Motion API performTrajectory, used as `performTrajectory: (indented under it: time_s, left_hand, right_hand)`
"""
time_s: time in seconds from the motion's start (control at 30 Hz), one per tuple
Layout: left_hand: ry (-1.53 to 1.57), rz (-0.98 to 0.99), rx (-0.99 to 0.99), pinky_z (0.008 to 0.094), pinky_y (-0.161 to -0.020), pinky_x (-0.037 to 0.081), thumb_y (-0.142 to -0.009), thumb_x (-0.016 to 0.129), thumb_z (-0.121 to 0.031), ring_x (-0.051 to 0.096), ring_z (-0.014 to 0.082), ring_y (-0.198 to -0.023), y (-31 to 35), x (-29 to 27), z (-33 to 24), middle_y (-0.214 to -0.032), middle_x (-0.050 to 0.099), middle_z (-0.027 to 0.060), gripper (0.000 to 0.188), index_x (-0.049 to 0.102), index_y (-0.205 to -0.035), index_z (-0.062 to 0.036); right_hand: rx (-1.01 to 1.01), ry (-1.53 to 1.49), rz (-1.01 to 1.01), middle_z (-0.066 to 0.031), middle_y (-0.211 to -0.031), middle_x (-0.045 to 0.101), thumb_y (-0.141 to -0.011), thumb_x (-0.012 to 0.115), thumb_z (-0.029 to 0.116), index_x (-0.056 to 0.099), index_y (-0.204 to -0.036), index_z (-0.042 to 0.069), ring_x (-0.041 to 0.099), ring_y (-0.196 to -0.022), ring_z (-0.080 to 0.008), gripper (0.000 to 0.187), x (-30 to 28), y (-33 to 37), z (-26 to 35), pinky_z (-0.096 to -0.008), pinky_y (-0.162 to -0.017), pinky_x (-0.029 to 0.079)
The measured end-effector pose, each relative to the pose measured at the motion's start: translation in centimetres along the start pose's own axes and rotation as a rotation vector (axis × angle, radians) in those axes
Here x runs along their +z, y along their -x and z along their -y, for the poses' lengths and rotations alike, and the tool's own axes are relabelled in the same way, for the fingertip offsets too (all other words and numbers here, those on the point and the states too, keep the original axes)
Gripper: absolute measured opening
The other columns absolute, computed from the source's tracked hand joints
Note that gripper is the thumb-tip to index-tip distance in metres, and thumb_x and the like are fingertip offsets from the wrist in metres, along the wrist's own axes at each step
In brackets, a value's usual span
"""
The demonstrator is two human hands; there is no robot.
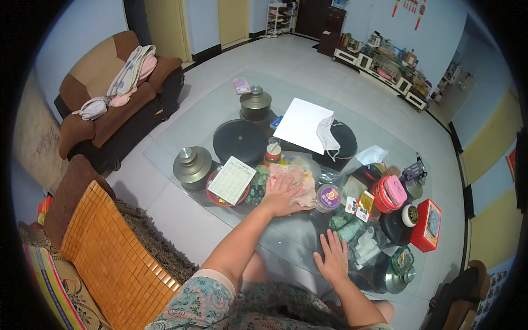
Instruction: The person sits on a bamboo mat on the floor and organizes various items on a glass coffee table. They wipe the table surface with a cloth, move a stack of plastic cups, and place several small packages and a notebook into a red plastic basket. The person also handles a small container and a pen during the process.
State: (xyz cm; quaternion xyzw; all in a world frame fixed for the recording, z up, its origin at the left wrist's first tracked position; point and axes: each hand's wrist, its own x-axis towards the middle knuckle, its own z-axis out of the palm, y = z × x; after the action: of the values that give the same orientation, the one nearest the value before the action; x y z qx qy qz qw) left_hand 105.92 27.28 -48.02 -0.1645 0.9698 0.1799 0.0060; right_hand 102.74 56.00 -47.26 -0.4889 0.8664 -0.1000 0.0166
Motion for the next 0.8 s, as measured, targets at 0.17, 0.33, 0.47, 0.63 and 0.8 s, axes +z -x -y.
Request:
performTrajectory:
  time_s: [0.17, 0.33, 0.47, 0.63, 0.8]
  left_hand:
    - [0.152, 0.127, 0.102, 0.0571, -0.111, -0.004, -0.083, 0.049, -0.065, 0.003, 0.0318, -0.145, -1.2, -1.7, 2.1, -0.157, 0.013, 0.0125, 0.077, 0.033, -0.147, -0.0231]
    - [0.746, 0.375, 0.279, 0.0350, -0.104, 0.036, -0.095, 0.051, -0.041, 0.050, 0.0243, -0.124, -4.2, -7.3, 8.0, -0.131, 0.054, 0.0176, 0.047, 0.057, -0.128, -0.0079]
    - [0.586, -0.240, -0.189, 0.0319, -0.074, 0.050, -0.090, 0.056, -0.023, 0.065, 0.0178, -0.078, -10.7, -8.8, 18.4, -0.094, 0.067, 0.0092, 0.023, 0.066, -0.090, -0.0024]
    - [-0.329, -0.803, -0.278, 0.0422, -0.095, 0.042, -0.088, 0.057, -0.026, 0.052, 0.0302, -0.116, -20.5, -8.0, 29.2, -0.126, 0.055, 0.0107, 0.036, 0.056, -0.121, -0.0116]
    - [-0.480, -0.723, -0.288, 0.0521, -0.109, 0.026, -0.094, 0.046, -0.043, 0.032, 0.0262, -0.137, -29.6, -9.0, 35.0, -0.148, 0.036, 0.0084, 0.058, 0.035, -0.143, -0.0123]
  right_hand:
    - [-0.010, -0.038, 0.030, -0.0154, -0.149, 0.031, -0.085, 0.058, 0.034, 0.042, -0.139, 0.008, 0.027, -0.138, -0.0328, 0.062, -0.7, -0.7, 0.3, -0.0513, -0.112, 0.017]
    - [0.041, -0.045, 0.122, -0.0193, -0.147, 0.033, -0.082, 0.061, 0.036, 0.044, -0.136, 0.007, 0.028, -0.136, -0.0381, 0.064, -0.6, -0.7, -0.1, -0.0562, -0.110, 0.017]
    - [-0.045, -0.052, 0.135, -0.0218, -0.147, 0.031, -0.074, 0.067, 0.032, 0.034, -0.141, 0.003, 0.028, -0.135, -0.0424, 0.081, -0.9, -2.1, -0.1, -0.0639, -0.109, 0.016]
    - [-0.060, 0.014, 0.193, -0.0254, -0.142, 0.035, -0.073, 0.069, 0.035, 0.040, -0.136, 0.002, 0.030, -0.132, -0.0455, 0.076, 1.7, -0.4, -1.9, -0.0651, -0.108, 0.017]
    - [-0.032, 0.098, 0.313, -0.0233, -0.140, 0.039, -0.075, 0.069, 0.044, 0.042, -0.136, 0.005, 0.032, -0.132, -0.0460, 0.077, 2.3, 1.5, -2.5, -0.0679, -0.105, 0.020]
